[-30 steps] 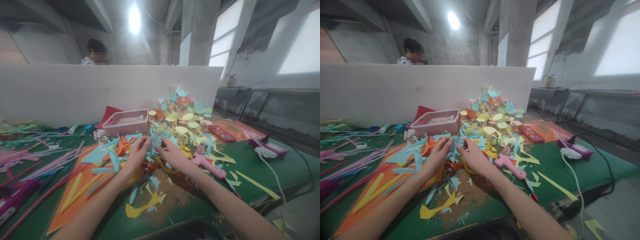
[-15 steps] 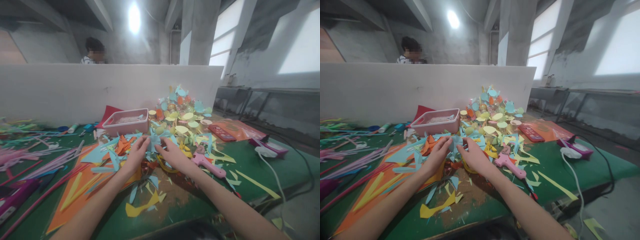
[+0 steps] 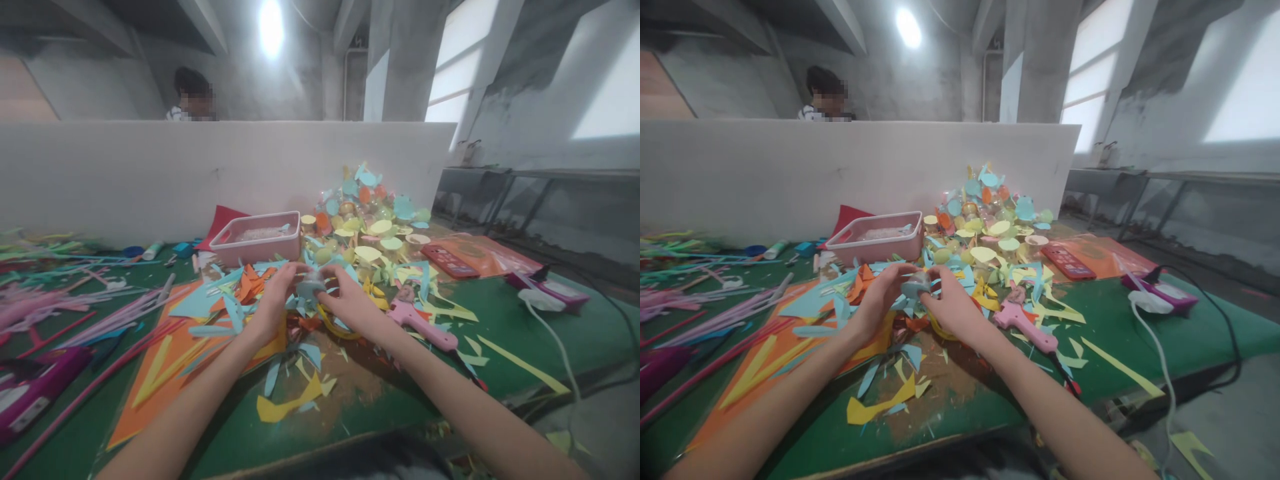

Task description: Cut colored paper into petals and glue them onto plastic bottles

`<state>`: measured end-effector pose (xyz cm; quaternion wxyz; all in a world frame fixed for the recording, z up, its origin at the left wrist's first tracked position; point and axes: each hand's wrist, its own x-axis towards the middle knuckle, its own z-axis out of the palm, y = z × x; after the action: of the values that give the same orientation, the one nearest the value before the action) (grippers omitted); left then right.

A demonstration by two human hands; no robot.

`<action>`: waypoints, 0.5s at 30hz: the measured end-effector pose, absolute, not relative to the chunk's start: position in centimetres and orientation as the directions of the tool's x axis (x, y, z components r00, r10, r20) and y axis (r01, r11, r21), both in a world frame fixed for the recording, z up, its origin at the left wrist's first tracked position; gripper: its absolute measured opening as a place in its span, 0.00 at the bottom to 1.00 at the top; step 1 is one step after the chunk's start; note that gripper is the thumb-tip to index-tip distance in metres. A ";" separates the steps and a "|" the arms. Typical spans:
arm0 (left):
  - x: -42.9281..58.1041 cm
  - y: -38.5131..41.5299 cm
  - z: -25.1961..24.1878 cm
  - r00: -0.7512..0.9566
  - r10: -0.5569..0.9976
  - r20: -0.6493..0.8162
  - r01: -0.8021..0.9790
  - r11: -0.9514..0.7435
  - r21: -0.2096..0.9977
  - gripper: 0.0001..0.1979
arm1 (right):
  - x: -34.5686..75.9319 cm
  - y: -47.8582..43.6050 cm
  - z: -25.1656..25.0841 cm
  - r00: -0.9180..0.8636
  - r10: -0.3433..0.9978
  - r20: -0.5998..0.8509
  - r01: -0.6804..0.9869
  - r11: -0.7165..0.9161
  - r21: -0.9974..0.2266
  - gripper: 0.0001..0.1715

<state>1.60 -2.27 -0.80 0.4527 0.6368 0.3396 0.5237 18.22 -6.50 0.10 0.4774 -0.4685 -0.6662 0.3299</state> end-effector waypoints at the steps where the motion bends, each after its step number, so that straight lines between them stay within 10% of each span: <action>1: 1.6 -2.0 -0.8 0.215 0.907 0.363 -0.070 -0.357 0.932 0.21 | 18.4 -6.7 0.2 -0.124 0.931 0.342 0.335 0.364 -0.869 0.16; 10: 0.5 -3.2 3.1 0.072 0.866 0.495 0.260 -0.495 0.829 0.16 | 19.3 -10.4 2.5 -0.392 0.739 0.548 0.700 0.626 -0.344 0.25; 15: -1.9 -4.1 5.3 0.463 0.760 0.456 0.699 -0.629 0.339 0.17 | 18.8 -12.2 1.3 -0.587 0.663 0.465 0.763 0.645 0.043 0.24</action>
<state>-1.88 -4.15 5.34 0.0516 0.8536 0.4275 0.2932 18.83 -12.22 1.28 0.2086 -0.4040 -0.8825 -0.1200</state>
